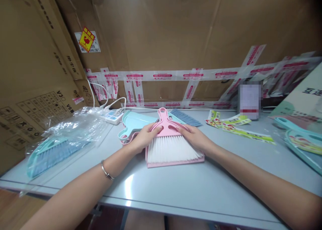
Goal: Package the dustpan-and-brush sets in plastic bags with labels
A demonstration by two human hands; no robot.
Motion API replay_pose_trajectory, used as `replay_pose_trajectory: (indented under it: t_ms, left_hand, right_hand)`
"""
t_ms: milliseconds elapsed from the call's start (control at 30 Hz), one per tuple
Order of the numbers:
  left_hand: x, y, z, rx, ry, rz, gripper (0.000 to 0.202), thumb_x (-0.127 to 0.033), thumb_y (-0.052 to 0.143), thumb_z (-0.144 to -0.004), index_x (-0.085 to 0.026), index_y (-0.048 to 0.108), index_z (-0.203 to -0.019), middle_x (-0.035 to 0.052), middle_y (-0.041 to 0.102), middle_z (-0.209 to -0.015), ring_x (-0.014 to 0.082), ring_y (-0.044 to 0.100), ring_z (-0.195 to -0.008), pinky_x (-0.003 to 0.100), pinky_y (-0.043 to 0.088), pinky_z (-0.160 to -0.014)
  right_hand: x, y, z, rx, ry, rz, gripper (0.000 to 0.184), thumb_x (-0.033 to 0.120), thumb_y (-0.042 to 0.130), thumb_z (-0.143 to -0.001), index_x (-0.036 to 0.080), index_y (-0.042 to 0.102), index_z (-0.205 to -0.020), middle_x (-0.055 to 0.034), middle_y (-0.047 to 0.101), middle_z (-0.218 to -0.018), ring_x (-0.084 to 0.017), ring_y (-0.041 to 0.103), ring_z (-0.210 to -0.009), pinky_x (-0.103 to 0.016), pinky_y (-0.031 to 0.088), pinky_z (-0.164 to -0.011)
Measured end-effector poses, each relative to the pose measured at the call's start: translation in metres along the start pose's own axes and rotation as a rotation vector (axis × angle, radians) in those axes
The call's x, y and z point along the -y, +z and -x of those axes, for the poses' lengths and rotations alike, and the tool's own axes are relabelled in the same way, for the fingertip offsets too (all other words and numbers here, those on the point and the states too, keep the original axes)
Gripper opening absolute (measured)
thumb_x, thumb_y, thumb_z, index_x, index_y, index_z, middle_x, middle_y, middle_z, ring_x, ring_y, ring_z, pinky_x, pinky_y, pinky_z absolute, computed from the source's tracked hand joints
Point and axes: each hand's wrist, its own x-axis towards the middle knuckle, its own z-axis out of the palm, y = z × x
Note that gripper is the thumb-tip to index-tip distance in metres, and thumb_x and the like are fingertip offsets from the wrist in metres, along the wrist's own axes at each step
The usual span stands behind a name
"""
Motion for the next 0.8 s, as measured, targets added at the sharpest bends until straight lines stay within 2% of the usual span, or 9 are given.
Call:
replay_pose_trajectory:
  t_ms: [133,233,300,467,600,800]
  left_hand:
    - [-0.001,-0.002,0.002,0.005,0.017,-0.047,0.038,-0.047,0.052,-0.082,-0.016,0.060,-0.103,0.0066,0.064,-0.099,0.0247,0.056,-0.098,0.031,0.043,-0.080]
    - [-0.007,0.001,0.006,0.021,0.056,-0.110,0.037,-0.046,0.050,-0.084,-0.016,0.060,-0.103,0.0061,0.064,-0.100,0.0238,0.055,-0.098,0.031,0.042,-0.082]
    - [-0.012,0.007,0.010,0.056,0.106,-0.176,0.035,-0.044,0.050,-0.084,-0.015,0.060,-0.101,0.0056,0.062,-0.101,0.0226,0.054,-0.098,0.030,0.040,-0.084]
    - [-0.020,0.026,0.020,0.211,0.180,-0.288,0.026,-0.039,0.047,-0.086,-0.016,0.059,-0.090,0.0018,0.059,-0.086,0.0169,0.052,-0.083,0.026,0.038,-0.075]
    - [-0.020,0.031,0.023,0.212,0.184,-0.330,0.024,-0.038,0.045,-0.087,-0.016,0.053,-0.079,-0.0012,0.050,-0.075,0.0140,0.046,-0.073,0.025,0.035,-0.068]
    - [-0.020,0.029,0.023,0.208,0.177,-0.370,0.025,-0.040,0.045,-0.087,-0.017,0.052,-0.080,-0.0011,0.048,-0.075,0.0148,0.045,-0.074,0.026,0.033,-0.067]
  right_hand:
    - [0.003,-0.003,0.001,0.047,0.058,-0.090,0.039,0.047,0.053,-0.081,0.023,0.064,-0.110,-0.0034,0.068,-0.102,-0.022,0.064,-0.089,-0.032,0.051,-0.070]
    - [0.009,-0.012,0.000,0.121,0.172,-0.127,0.036,0.049,0.060,-0.077,0.019,0.067,-0.095,-0.0054,0.069,-0.092,-0.020,0.063,-0.079,-0.028,0.049,-0.064]
    - [0.014,-0.017,-0.002,0.124,0.197,-0.155,0.034,0.048,0.065,-0.074,0.016,0.066,-0.084,-0.0060,0.068,-0.085,-0.018,0.062,-0.075,-0.026,0.048,-0.064]
    - [0.022,-0.015,-0.003,0.150,0.119,-0.367,0.040,0.055,0.066,-0.069,0.016,0.060,-0.080,-0.0018,0.064,-0.072,-0.014,0.058,-0.066,-0.025,0.045,-0.060]
    - [0.024,-0.007,-0.004,0.122,0.030,-0.348,0.047,0.061,0.068,-0.061,0.016,0.057,-0.073,0.0017,0.059,-0.064,-0.011,0.052,-0.059,-0.023,0.041,-0.056]
    - [0.021,-0.006,-0.008,0.084,0.041,-0.359,0.048,0.061,0.067,-0.060,0.016,0.056,-0.073,0.0026,0.057,-0.060,-0.010,0.049,-0.054,-0.024,0.038,-0.053]
